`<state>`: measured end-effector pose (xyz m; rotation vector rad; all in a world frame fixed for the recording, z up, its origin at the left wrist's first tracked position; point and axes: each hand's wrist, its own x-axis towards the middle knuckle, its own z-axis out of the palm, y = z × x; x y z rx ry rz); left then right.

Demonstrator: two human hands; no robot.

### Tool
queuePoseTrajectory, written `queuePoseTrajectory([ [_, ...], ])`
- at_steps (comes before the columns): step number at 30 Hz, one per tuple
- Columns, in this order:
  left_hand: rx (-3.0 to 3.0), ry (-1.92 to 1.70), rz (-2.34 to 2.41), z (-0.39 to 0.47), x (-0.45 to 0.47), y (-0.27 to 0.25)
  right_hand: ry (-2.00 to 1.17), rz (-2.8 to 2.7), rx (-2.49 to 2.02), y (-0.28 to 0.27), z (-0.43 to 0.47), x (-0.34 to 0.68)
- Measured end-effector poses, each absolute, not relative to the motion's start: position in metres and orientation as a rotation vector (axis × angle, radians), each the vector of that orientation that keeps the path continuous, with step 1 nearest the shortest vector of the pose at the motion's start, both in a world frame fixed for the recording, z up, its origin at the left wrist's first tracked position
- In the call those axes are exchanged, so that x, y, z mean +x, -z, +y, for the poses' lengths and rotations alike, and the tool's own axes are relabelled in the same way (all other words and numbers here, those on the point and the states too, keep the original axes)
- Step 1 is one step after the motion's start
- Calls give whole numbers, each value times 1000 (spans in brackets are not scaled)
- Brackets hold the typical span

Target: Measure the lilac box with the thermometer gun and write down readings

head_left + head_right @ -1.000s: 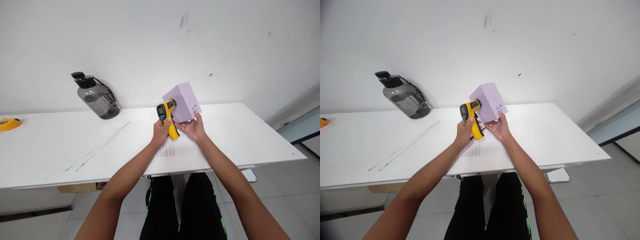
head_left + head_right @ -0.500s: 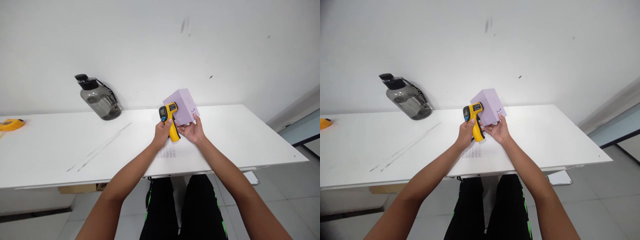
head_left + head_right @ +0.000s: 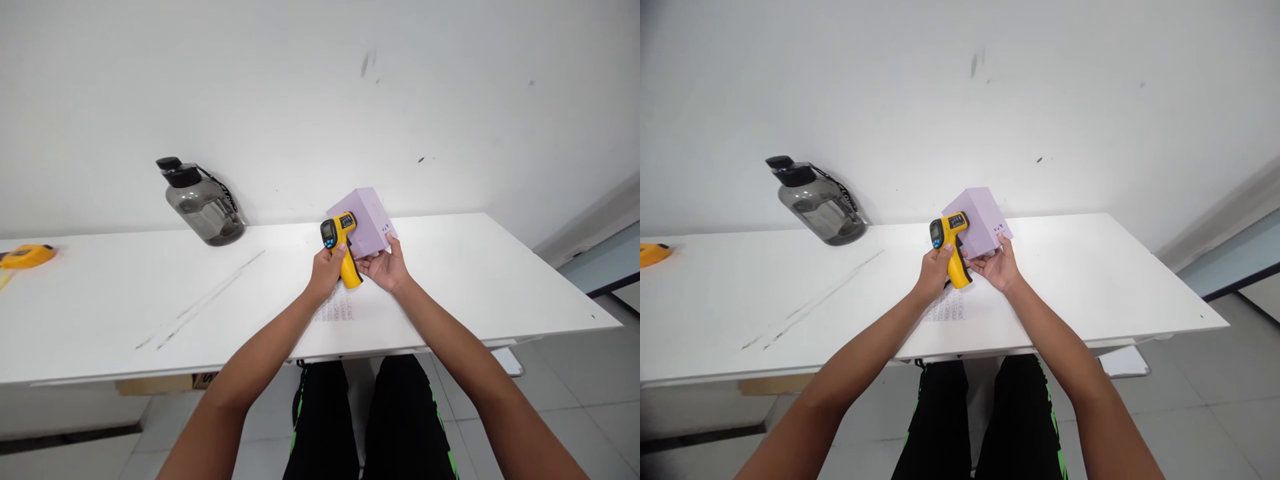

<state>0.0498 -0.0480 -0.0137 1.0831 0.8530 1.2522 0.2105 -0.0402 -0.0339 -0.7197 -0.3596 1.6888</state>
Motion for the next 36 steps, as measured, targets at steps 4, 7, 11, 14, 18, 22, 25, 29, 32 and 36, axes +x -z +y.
queuePoseTrajectory([
  [4, 1096, -1252, 852, -48, 49, 14, -1685, -353, -726, 34, -41, 210],
  [7, 1090, -1255, 859, -49, 49, 14, -1687, -360, -729, 34, -40, 211],
  [11, 1077, -1246, 868, -48, 50, 13, -1689, -367, -720, 35, -40, 212],
  [14, 1105, -1250, 868, -47, 49, 15, -1697, -370, -718, 34, -41, 212],
  [18, 1147, -1254, 882, -47, 50, 16, -1702, -364, -708, 33, -41, 212],
  [22, 1111, -1253, 890, -47, 50, 16, -1701, -365, -722, 33, -41, 212],
  [25, 1099, -1249, 880, -48, 50, 14, -1700, -378, -733, 32, -41, 212],
  [29, 1095, -1244, 862, -49, 49, 14, -1704, -382, -734, 30, -43, 211],
  [32, 1099, -1241, 859, -48, 50, 14, -1693, -373, -730, 28, -44, 211],
  [36, 1082, -1247, 855, -47, 51, 14, -1695, -371, -725, 29, -43, 211],
])
